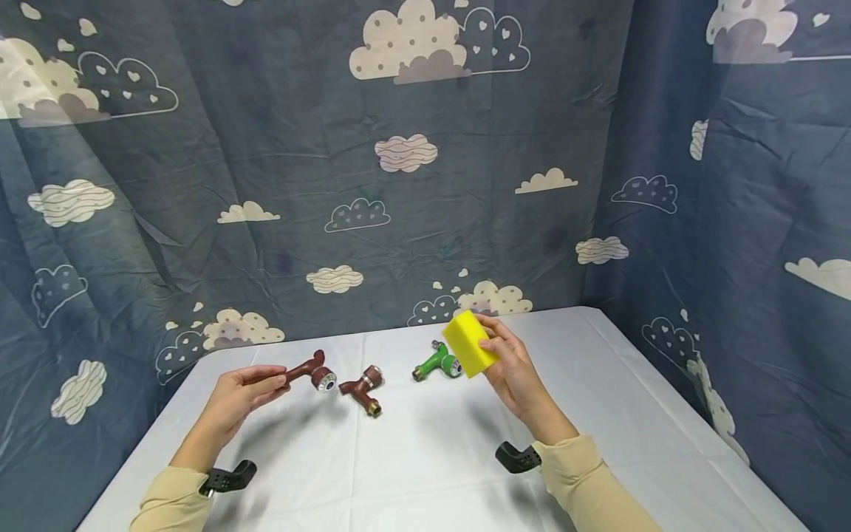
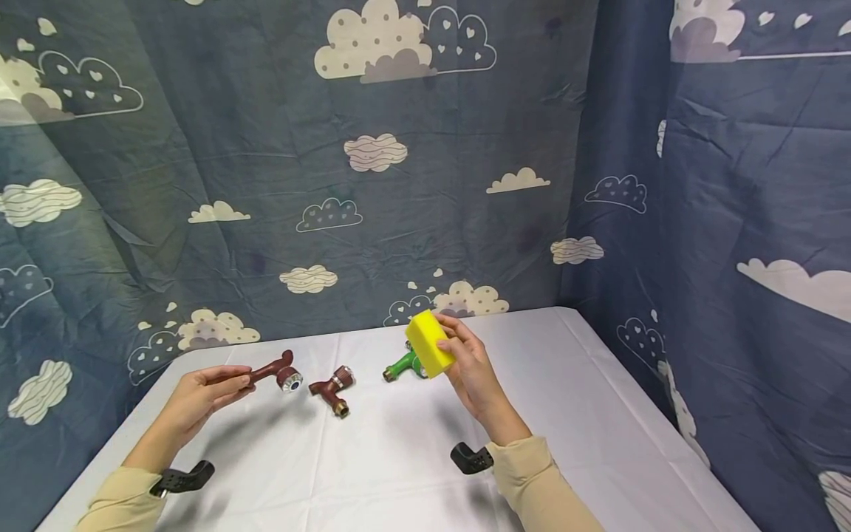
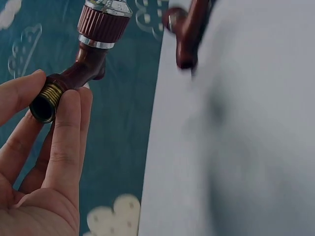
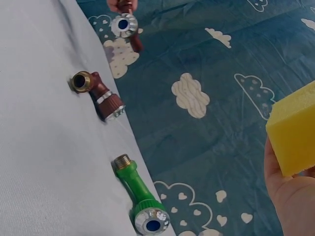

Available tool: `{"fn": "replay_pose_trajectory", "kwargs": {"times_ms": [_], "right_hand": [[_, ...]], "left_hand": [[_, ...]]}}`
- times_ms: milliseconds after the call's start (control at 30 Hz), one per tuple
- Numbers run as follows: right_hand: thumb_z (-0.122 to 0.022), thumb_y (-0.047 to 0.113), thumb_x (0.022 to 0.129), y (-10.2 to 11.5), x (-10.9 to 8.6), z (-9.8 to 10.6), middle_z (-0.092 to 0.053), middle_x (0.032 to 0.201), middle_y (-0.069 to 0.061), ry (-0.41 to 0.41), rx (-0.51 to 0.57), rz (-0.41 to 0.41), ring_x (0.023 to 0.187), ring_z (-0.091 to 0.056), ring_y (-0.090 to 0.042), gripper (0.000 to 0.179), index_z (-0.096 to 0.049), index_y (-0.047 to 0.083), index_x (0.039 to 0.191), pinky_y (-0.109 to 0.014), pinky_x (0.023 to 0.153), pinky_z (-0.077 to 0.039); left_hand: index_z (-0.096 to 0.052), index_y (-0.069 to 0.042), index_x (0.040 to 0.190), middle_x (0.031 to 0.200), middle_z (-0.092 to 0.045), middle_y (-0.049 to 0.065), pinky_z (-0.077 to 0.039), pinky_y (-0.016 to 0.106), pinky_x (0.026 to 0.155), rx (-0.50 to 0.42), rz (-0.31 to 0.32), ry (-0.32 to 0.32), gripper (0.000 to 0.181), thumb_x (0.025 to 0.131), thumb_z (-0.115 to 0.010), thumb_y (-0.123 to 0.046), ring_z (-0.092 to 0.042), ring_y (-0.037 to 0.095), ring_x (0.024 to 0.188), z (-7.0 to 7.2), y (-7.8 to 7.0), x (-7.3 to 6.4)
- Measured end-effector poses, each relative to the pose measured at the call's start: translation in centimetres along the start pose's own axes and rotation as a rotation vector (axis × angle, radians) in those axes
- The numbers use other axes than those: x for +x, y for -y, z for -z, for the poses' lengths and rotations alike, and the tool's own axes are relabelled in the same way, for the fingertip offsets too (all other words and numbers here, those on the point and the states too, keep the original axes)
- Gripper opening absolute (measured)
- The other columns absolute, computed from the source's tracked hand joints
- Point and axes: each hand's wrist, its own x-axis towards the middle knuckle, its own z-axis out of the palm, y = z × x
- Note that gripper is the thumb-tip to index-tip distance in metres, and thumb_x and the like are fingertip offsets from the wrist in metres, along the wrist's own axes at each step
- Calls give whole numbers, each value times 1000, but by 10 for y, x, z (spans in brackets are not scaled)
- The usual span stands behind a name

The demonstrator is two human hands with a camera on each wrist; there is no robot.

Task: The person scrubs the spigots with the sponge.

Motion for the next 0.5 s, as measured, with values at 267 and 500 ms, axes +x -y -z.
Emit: {"fn": "replay_pose_trajectory", "kwargs": {"times_ms": [267,500], "right_hand": [[-49,9,104,0,1,-1,-52,142,-5,-48,-35,25,121,-55,-24,48,-47,15,151,-23,96,-58],[-50,8,103,1,2,-4,-53,142,-6,-75,-63,30,120,-54,-24,50,-47,10,153,-23,94,-57]], "left_hand": [[-62,19,134,108,-75,1,-65,27,94,-52,-57,88,41,101,-73,-3,-80,12,98,-45,-13,-4],[-66,18,130,110,-75,2,-65,30,94,-52,-89,152,37,99,-74,-1,-78,13,100,-82,-19,-10]]}}
